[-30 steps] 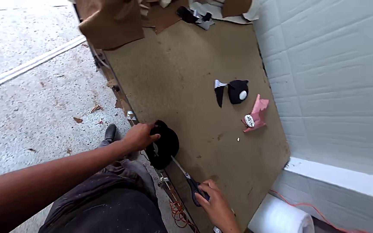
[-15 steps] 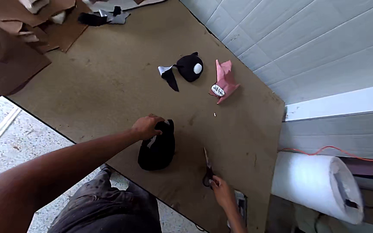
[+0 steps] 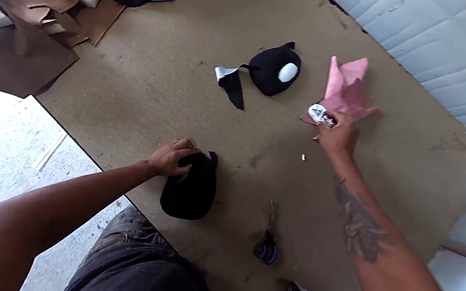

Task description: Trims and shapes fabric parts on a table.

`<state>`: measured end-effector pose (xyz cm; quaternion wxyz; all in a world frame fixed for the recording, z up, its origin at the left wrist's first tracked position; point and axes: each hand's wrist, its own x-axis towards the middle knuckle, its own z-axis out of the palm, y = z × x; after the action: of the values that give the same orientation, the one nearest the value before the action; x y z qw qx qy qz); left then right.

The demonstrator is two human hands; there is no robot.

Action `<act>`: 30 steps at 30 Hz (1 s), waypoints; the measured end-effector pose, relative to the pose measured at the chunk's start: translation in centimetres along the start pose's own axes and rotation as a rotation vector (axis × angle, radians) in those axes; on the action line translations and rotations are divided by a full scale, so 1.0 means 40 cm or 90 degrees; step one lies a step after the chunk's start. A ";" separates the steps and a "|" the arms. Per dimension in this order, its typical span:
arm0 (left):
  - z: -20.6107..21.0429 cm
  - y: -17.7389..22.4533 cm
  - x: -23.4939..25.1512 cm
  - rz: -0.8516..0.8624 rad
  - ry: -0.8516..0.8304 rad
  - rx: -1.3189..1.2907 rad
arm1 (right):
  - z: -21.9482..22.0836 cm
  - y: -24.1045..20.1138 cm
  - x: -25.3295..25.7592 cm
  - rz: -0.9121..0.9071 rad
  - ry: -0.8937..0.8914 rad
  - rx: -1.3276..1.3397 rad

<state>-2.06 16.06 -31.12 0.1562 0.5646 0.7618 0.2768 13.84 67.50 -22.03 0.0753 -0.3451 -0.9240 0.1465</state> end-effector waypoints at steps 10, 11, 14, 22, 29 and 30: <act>-0.021 -0.026 -0.002 0.025 -0.031 -0.084 | 0.023 -0.015 0.080 0.060 -0.019 0.020; -0.021 -0.027 -0.002 0.034 -0.028 -0.106 | -0.003 -0.060 0.031 0.100 -0.017 0.088; -0.023 -0.045 -0.011 0.082 -0.011 -0.145 | -0.020 -0.248 -0.204 0.189 -0.073 0.343; -0.009 -0.064 -0.019 0.142 -0.007 -0.137 | 0.141 -0.664 -0.791 0.225 -0.198 0.476; -0.027 -0.081 -0.067 0.111 -0.002 -0.208 | 0.248 -0.770 -0.845 0.255 -0.179 0.473; -0.034 -0.086 -0.088 0.113 -0.002 -0.215 | 0.258 -0.777 -0.849 0.250 -0.170 0.448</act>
<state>-4.35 11.66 -32.34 0.2248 0.5955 0.6516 0.4127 17.72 20.49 -23.06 0.0388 -0.4459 -0.7359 0.5081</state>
